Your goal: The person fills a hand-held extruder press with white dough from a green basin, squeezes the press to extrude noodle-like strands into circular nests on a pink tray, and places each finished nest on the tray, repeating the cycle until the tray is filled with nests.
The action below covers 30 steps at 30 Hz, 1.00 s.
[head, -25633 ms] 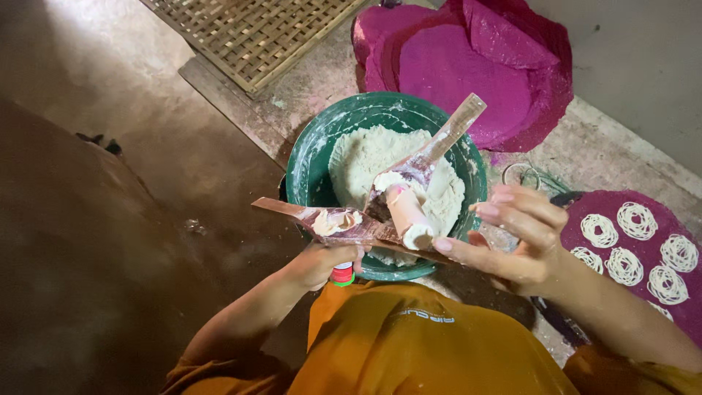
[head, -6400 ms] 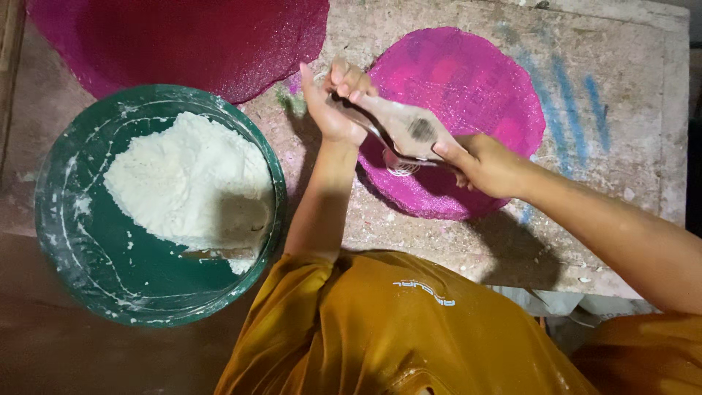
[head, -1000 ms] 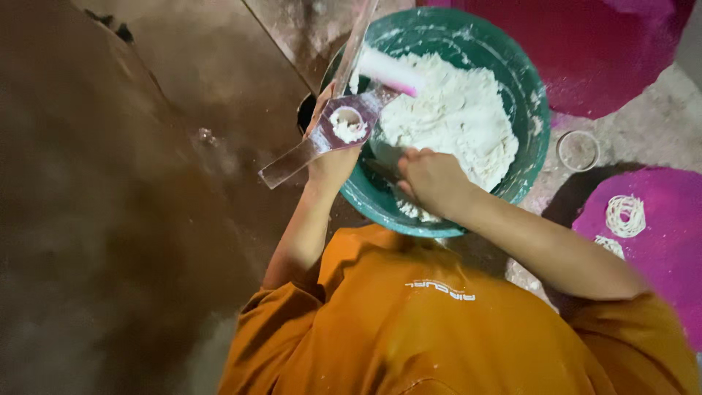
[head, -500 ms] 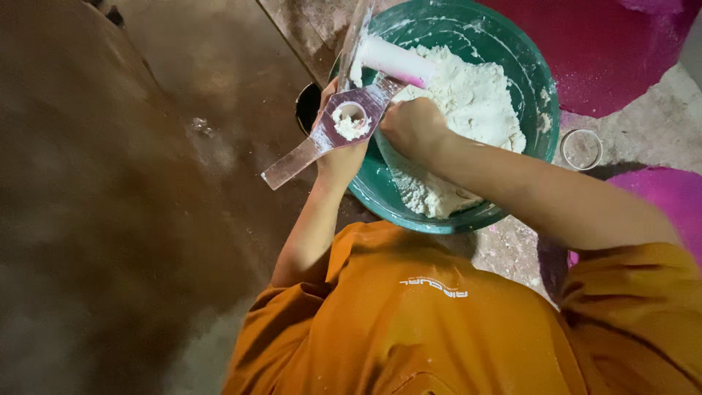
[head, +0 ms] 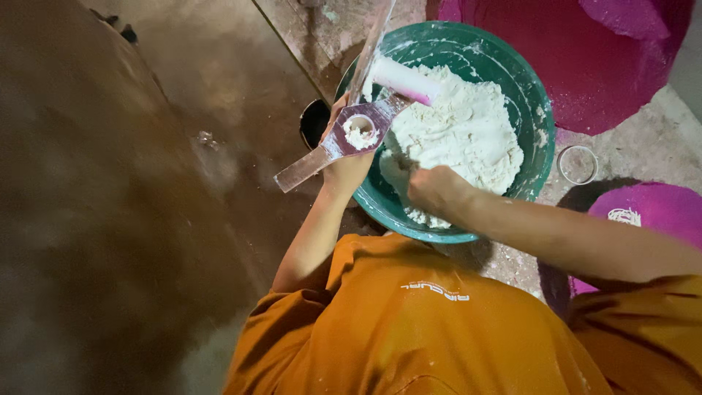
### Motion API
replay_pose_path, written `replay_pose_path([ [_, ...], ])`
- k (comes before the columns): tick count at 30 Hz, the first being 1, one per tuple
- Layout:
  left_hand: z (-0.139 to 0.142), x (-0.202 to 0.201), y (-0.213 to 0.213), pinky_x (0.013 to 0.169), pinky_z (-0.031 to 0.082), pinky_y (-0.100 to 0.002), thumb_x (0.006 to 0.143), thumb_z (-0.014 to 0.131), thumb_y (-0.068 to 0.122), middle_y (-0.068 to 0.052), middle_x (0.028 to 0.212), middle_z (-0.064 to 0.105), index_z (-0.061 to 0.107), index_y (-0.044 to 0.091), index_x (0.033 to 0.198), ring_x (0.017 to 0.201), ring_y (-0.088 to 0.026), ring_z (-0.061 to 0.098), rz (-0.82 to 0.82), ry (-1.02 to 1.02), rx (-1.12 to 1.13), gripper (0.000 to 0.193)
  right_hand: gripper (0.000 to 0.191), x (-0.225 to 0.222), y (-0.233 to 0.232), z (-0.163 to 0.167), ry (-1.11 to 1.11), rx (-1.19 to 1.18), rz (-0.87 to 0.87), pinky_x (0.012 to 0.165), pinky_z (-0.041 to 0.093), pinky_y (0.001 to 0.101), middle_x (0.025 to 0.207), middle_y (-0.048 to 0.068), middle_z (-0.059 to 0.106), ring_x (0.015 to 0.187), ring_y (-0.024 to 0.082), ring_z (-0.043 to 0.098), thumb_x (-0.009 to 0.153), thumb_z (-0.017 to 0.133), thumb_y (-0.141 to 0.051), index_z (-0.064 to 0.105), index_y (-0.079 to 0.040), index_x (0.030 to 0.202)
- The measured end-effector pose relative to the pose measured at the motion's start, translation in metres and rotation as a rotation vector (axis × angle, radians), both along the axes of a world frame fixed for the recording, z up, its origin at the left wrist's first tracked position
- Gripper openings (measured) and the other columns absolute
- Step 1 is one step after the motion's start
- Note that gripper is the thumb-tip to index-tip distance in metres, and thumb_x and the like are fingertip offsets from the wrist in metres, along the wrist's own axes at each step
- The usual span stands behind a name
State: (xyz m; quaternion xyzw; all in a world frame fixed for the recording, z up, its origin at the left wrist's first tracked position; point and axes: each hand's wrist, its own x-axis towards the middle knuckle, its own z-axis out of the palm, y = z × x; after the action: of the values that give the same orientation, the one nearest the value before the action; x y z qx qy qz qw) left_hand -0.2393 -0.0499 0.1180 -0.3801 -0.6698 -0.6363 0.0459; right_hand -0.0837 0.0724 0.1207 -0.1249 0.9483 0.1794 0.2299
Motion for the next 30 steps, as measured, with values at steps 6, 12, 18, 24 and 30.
replay_pose_path([
  [6,-0.005,-0.002,0.001,0.1,0.055,-0.035,0.089,0.082,0.007,-0.01,0.133,0.066,0.063,0.007,0.128,0.118,-0.026,0.069,0.0,0.039,-0.048,0.044,0.023,0.036,0.035,0.032,0.008,-0.528,-0.415,0.067,0.058,0.0441,0.081,0.016,0.074,0.076,0.032,0.074,0.089,0.059,-0.018,0.078,-0.013,0.1],
  [12,0.003,-0.009,0.004,0.1,0.055,-0.038,0.088,0.079,0.018,-0.012,0.133,0.065,0.063,0.007,0.132,0.12,-0.03,0.068,0.035,0.171,-0.242,0.048,0.043,0.097,0.099,0.12,-0.026,-0.962,-0.661,0.077,0.062,0.0374,0.102,0.009,0.081,0.087,0.019,0.074,0.091,0.062,-0.039,0.071,-0.011,0.122],
  [18,0.017,0.015,0.012,0.098,0.055,-0.041,0.088,0.074,0.027,-0.014,0.137,0.066,0.063,0.01,0.135,0.12,-0.032,0.067,-0.167,0.219,-0.379,0.051,0.047,0.121,0.118,0.154,0.123,-1.101,-0.881,0.085,0.055,0.0346,0.118,0.005,0.08,0.1,0.017,0.073,0.096,0.057,-0.039,0.068,-0.019,0.138],
  [24,0.021,0.024,0.038,0.099,0.053,-0.043,0.082,0.078,0.036,-0.014,0.134,0.066,0.063,0.01,0.134,0.122,-0.035,0.065,-0.413,0.49,-0.411,0.06,0.032,0.066,0.076,0.186,0.072,-0.174,-0.874,0.074,0.059,0.0394,0.084,-0.002,0.077,0.074,0.017,0.074,0.093,0.059,-0.052,0.073,-0.03,0.111],
  [30,-0.006,0.041,0.037,0.1,0.051,-0.04,0.08,0.077,0.034,-0.011,0.125,0.071,0.065,0.011,0.129,0.116,-0.027,0.068,-0.619,0.038,-0.502,0.055,0.014,0.059,0.018,0.15,0.525,-0.241,-0.256,0.056,0.056,0.0412,0.075,0.006,0.066,0.066,0.025,0.07,0.08,0.065,-0.017,0.062,-0.011,0.092],
])
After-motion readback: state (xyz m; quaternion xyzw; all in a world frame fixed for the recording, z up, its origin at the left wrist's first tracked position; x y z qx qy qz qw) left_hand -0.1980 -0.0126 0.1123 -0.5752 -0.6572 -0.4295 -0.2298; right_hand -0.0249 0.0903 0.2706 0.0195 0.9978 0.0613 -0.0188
